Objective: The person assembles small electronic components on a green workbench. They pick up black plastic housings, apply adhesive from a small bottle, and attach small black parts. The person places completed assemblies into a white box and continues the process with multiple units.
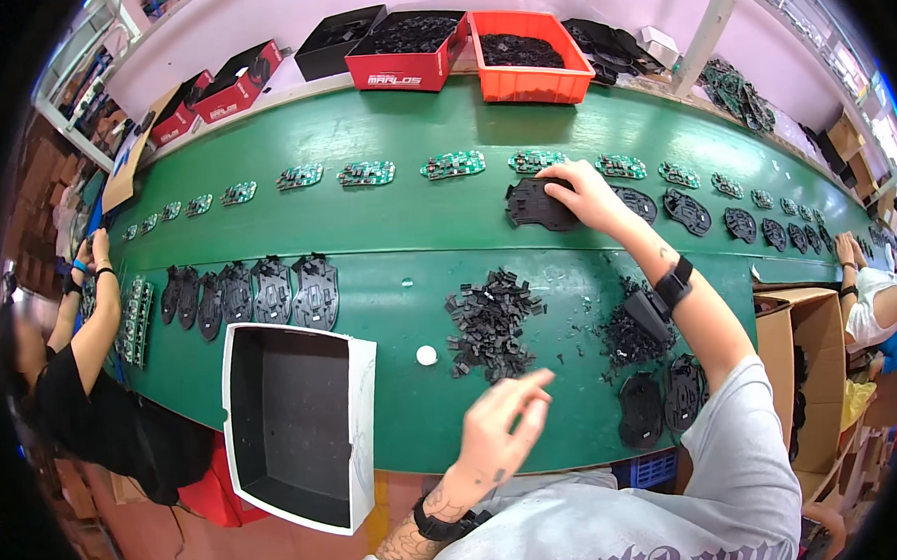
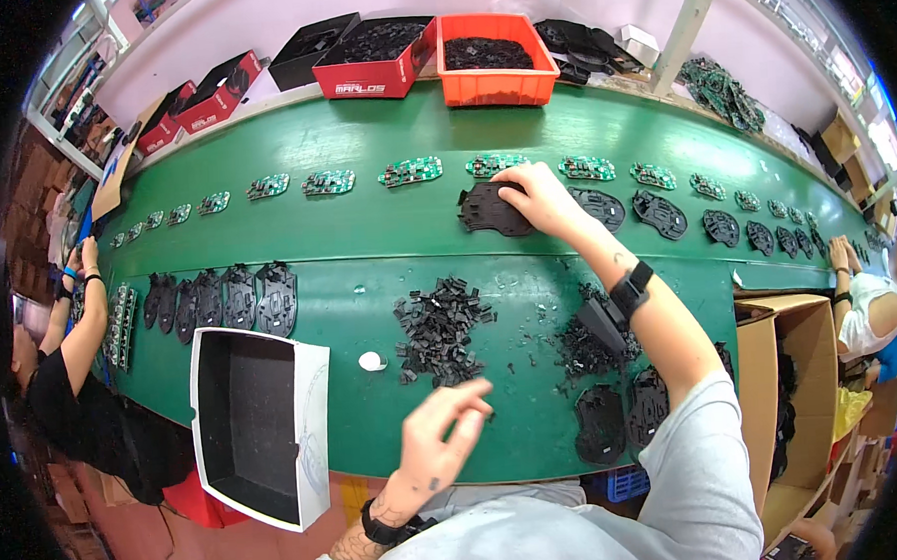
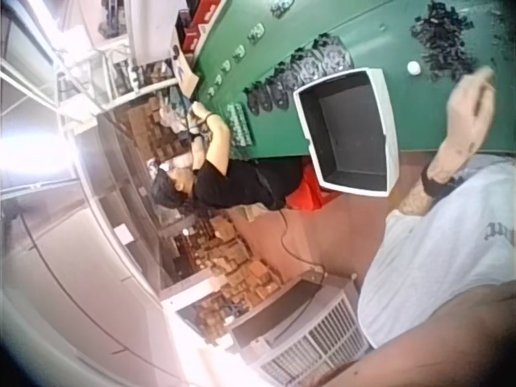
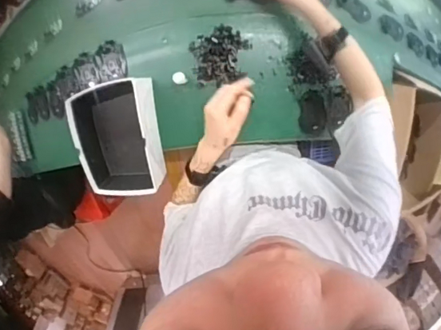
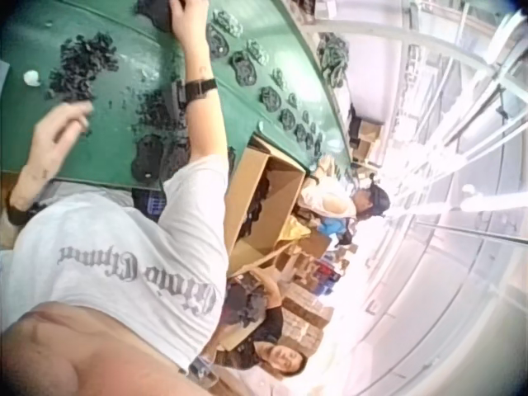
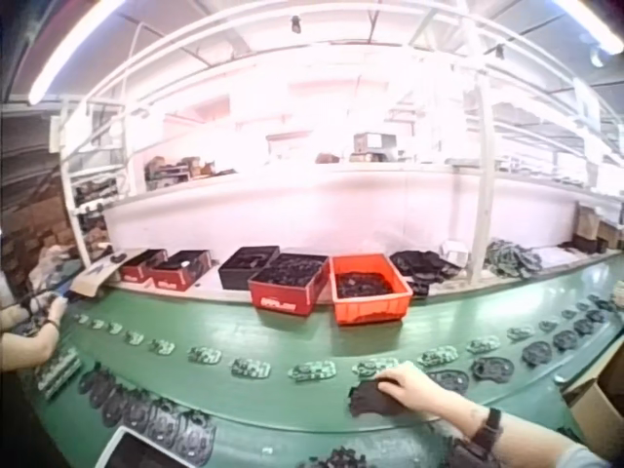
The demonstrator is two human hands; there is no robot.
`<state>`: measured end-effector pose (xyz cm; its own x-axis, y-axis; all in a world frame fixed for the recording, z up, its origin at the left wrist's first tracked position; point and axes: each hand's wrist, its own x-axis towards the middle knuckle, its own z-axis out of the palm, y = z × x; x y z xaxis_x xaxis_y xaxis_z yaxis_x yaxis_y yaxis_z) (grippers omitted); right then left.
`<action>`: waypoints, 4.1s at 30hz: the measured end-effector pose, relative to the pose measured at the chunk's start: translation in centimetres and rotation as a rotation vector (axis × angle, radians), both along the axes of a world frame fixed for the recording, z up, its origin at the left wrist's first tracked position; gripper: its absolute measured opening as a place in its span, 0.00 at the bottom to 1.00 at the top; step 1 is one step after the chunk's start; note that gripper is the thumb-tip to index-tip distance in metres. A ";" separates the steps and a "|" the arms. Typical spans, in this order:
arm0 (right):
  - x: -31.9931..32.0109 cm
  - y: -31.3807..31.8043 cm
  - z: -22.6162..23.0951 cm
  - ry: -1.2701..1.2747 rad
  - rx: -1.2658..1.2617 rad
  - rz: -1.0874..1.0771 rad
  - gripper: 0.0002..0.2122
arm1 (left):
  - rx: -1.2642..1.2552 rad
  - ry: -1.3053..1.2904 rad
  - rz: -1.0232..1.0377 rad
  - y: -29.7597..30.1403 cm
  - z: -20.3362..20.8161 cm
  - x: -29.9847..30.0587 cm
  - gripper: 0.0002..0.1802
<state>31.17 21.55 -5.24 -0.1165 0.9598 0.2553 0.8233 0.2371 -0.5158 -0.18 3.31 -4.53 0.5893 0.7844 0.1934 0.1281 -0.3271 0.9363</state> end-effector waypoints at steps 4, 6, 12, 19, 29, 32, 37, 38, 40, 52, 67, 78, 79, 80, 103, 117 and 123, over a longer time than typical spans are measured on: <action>0.5 -0.2 -1.1 -0.263 0.059 -0.034 0.12 | 0.266 0.051 -0.331 -2.7 -0.6 2.8 0.18; 0.8 -0.8 -1.6 -0.273 0.177 -0.034 0.12 | 0.412 0.022 -0.413 -3.5 -1.9 4.8 0.20; -6.0 -8.1 4.3 0.168 -0.089 0.225 0.09 | 0.622 0.197 -0.455 -5.0 -3.5 7.7 0.26; -9.6 -14.3 2.8 0.059 -0.400 0.360 0.10 | 0.746 0.296 -0.392 -6.2 -2.8 6.1 0.23; -9.4 -13.8 2.0 -0.209 -0.127 0.440 0.07 | 0.575 0.265 -0.039 -5.1 -0.6 5.0 0.27; -9.0 -14.1 1.6 -0.304 -0.038 0.367 0.06 | 0.518 0.463 -0.119 -5.4 -1.2 6.8 0.30; -8.7 -14.8 1.5 -0.240 0.024 0.342 0.06 | 0.359 0.342 -0.135 -5.0 -2.1 6.2 0.21; -8.7 -14.8 1.5 -0.235 0.027 0.341 0.06 | 0.298 0.312 -0.132 -4.7 -1.9 5.5 0.20; -8.7 -15.0 1.6 -0.227 0.033 0.339 0.06 | 0.177 0.251 -0.127 -4.2 -1.0 4.0 0.19; -9.6 -17.6 5.4 0.755 -0.440 0.185 0.11 | -0.458 -0.207 0.259 -2.0 0.3 -1.1 0.17; -10.9 -18.1 5.0 0.654 -0.405 0.178 0.07 | -0.239 -0.193 0.298 -0.9 -1.0 -0.2 0.18; -10.1 -11.1 7.2 0.512 -0.627 0.313 0.13 | -0.136 -0.242 0.368 0.5 0.7 -0.9 0.35; -9.7 -9.1 6.8 0.400 -0.353 0.319 0.13 | -0.088 -0.194 0.380 0.5 1.0 -1.4 0.36; -9.2 -6.8 5.9 0.371 -0.189 0.240 0.14 | -0.040 -0.145 0.395 0.3 1.1 -1.9 0.37; -8.3 -8.3 5.9 -0.164 -0.026 0.332 0.06 | 0.734 0.190 -0.501 -9.2 -4.2 16.6 0.36; -7.7 -11.4 1.6 -0.179 -0.006 0.293 0.04 | 0.854 0.324 -0.369 -7.9 -3.0 6.3 0.28; -7.5 -12.2 1.2 -0.128 -0.049 0.244 0.05 | 0.742 0.282 0.022 -6.3 -1.3 4.5 0.26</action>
<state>23.67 9.30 -4.06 -0.3738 0.9104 0.1775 0.8041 0.4134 -0.4272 4.30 -2.99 -5.87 0.6796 0.5215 0.5160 0.3417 -0.8474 0.4063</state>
